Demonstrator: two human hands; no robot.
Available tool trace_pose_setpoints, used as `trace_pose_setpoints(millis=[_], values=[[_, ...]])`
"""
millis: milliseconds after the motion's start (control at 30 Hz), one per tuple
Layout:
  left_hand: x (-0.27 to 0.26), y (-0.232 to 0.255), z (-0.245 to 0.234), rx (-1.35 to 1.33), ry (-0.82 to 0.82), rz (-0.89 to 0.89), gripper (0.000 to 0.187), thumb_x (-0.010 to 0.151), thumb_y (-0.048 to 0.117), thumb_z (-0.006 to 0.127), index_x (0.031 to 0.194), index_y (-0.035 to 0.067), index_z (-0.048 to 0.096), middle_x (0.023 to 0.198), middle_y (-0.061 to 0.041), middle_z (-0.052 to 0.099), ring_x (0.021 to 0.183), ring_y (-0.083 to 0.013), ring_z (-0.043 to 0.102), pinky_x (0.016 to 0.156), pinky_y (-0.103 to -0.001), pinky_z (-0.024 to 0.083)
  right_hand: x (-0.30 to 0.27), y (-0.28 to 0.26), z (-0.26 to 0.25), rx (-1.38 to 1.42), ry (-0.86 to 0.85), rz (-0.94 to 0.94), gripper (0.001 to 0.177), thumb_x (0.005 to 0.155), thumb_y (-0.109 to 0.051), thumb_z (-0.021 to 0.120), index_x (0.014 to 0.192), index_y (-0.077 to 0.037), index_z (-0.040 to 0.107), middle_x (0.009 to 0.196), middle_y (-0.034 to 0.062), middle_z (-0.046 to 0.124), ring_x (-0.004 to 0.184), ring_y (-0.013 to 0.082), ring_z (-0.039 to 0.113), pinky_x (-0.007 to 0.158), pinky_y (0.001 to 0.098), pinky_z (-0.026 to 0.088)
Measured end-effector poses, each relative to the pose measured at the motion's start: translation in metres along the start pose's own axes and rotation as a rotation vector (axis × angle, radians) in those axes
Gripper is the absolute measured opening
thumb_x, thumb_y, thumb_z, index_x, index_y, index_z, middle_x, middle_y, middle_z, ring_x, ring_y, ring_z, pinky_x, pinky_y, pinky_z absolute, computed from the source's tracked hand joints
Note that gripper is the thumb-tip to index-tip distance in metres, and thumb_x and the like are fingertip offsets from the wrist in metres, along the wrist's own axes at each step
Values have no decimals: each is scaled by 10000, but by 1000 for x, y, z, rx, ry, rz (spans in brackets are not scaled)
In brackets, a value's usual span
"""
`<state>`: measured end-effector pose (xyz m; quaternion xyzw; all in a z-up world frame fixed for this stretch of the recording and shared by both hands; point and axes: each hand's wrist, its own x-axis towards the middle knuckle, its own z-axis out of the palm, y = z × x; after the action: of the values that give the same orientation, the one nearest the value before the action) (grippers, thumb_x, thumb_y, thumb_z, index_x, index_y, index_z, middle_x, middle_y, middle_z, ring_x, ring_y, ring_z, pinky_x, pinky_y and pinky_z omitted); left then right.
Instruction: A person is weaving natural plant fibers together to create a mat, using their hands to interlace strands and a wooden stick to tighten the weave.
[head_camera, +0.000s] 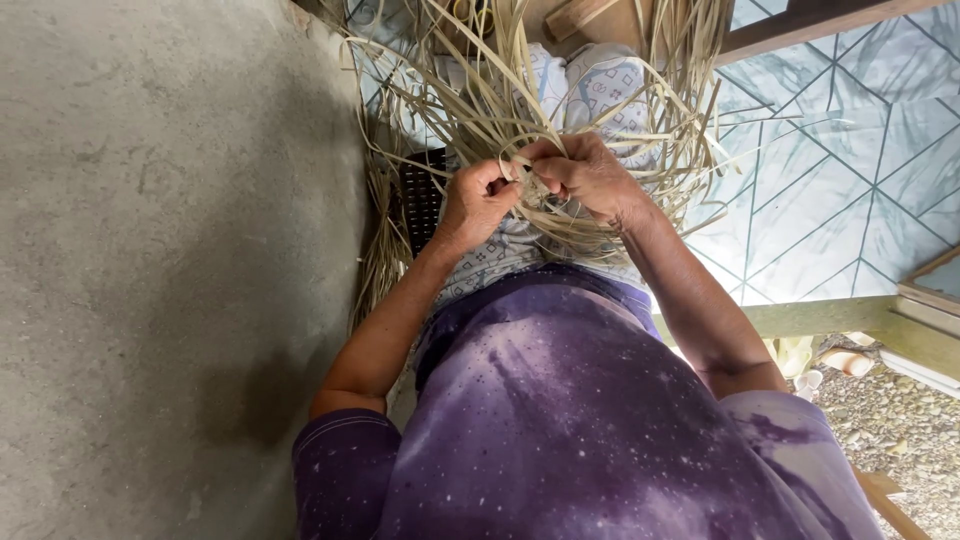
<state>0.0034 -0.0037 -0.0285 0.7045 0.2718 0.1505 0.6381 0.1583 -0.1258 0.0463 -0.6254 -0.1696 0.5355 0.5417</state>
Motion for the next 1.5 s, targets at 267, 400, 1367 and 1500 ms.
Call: trace_pose_setpoints(millis=[267, 400, 1367, 1500], values=[[2, 23, -1, -66, 1, -81, 104, 824, 119, 797, 843, 25, 756, 531, -84, 587, 512, -112, 524, 451, -268, 399, 12, 12, -11, 42, -135, -2, 276, 963, 18, 568, 1215, 61, 673, 604, 46, 588, 581, 95, 556, 561, 217, 458], [7, -3, 1, -77, 15, -89, 48, 825, 55, 745, 810, 10, 737, 545, -78, 590, 529, -121, 514, 470, -271, 376, -2, -31, 0, 213, -194, -165, 241, 945, 49, 674, 1180, 18, 713, 602, 82, 641, 565, 100, 597, 606, 211, 450], [3, 62, -8, 98, -13, 109, 142, 937, 137, 747, 835, 43, 716, 710, -141, 655, 731, -241, 613, 698, -374, 540, -24, 16, -11, -512, 190, -134, 174, 868, -125, 815, 893, -35, 668, 660, 113, 557, 598, 256, 606, 541, 350, 456], [5, 16, -3, 354, -17, 303, 179, 930, 159, 752, 850, 41, 643, 805, -131, 589, 841, -379, 582, 769, -443, 520, -21, 23, -5, -469, 144, 140, 299, 933, -305, 715, 733, -87, 677, 562, 65, 610, 569, 186, 634, 558, 317, 497]])
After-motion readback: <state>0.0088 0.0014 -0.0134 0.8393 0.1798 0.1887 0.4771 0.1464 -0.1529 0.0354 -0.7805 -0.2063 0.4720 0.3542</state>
